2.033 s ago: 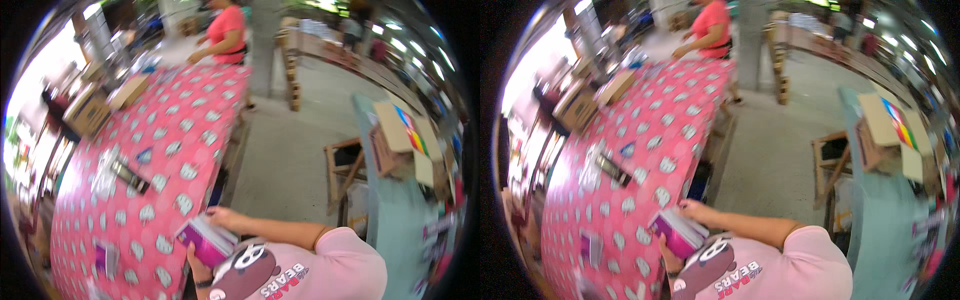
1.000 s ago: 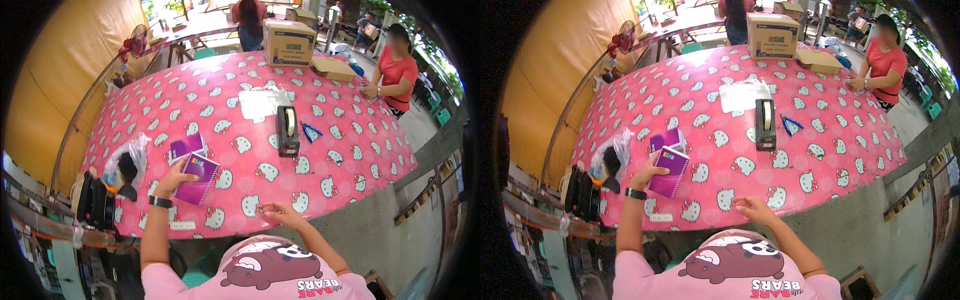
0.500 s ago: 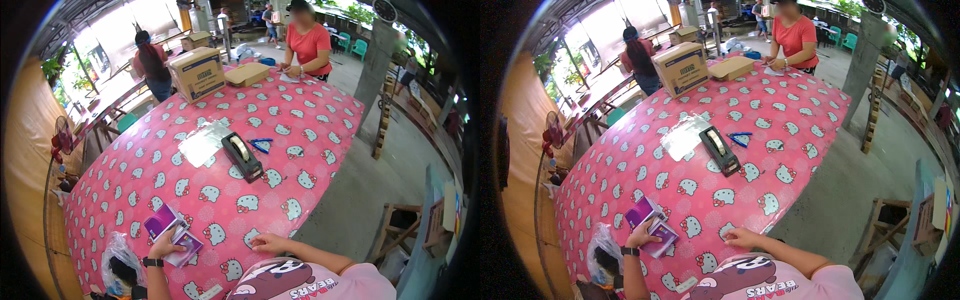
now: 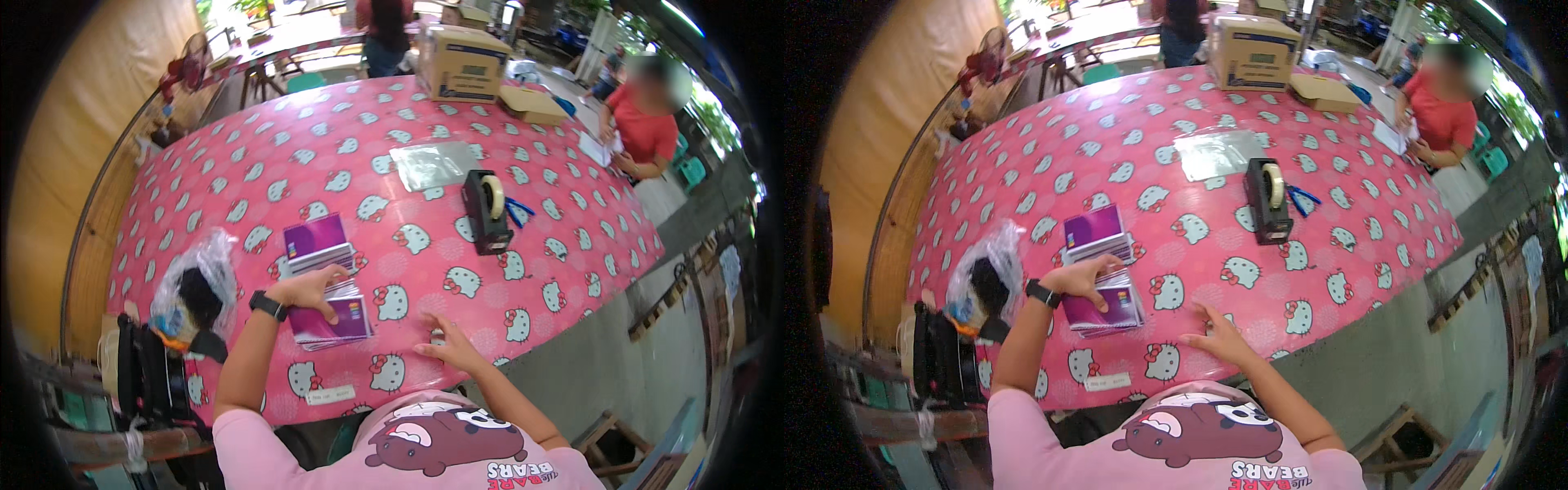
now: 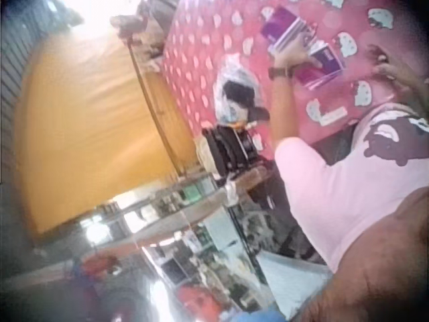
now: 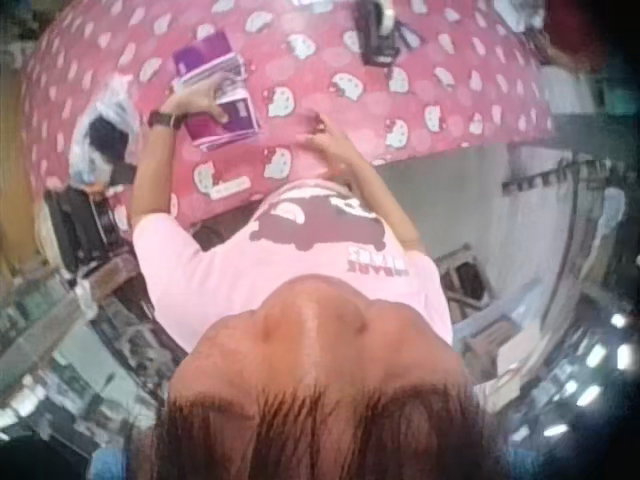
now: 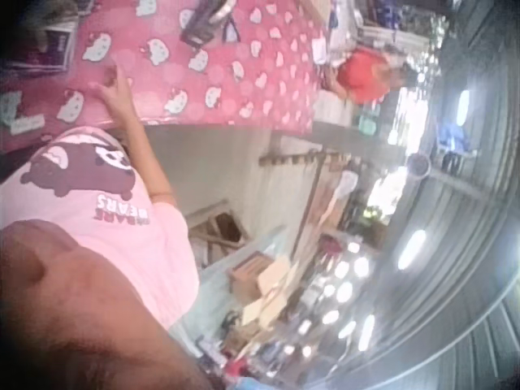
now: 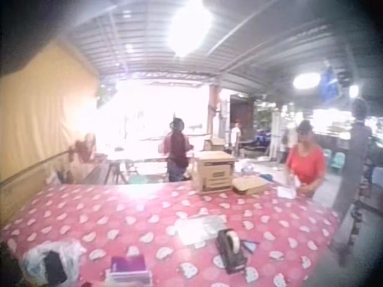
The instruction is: The person places colorful notebooks into plastic bags, seals them with tape from a dispenser, opens a cardboard box using a cutter, and packs the bagged notebooks inside.
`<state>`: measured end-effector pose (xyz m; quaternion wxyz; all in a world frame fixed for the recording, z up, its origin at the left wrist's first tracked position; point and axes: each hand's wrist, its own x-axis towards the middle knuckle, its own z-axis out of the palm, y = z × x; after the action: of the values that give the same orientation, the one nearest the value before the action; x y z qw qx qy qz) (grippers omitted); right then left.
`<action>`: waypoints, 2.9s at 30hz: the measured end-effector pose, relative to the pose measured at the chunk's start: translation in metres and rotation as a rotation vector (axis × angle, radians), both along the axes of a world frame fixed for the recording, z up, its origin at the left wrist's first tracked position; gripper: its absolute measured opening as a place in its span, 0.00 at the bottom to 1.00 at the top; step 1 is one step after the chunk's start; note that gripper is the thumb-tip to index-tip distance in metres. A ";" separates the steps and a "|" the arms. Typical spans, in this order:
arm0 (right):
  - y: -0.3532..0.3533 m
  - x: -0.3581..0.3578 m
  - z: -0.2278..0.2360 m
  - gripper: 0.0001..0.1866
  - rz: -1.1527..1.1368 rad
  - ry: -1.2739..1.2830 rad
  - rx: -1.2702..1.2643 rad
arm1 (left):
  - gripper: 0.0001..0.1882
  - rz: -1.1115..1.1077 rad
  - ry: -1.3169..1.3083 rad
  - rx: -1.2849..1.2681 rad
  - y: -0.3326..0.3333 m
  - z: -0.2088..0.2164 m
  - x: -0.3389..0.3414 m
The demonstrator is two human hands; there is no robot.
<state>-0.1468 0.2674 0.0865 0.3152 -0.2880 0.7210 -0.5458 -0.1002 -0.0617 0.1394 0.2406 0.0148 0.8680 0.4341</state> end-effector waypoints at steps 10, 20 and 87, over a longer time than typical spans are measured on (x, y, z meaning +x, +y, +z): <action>-0.118 -0.003 -0.041 0.53 0.082 -0.431 -0.231 | 0.49 0.168 -0.059 0.403 0.004 -0.022 0.019; -0.179 -0.048 -0.071 0.33 0.005 -0.318 -0.156 | 0.33 1.319 0.810 0.675 0.014 -0.074 0.088; 1.278 0.354 0.114 0.15 -1.407 -0.388 1.405 | 0.24 -1.560 1.481 1.373 1.301 -0.020 0.136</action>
<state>0.2073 1.5453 0.2003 0.1320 0.5465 0.8213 -0.0971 0.0359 1.2393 0.1196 -0.1659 0.8769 0.1538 0.4241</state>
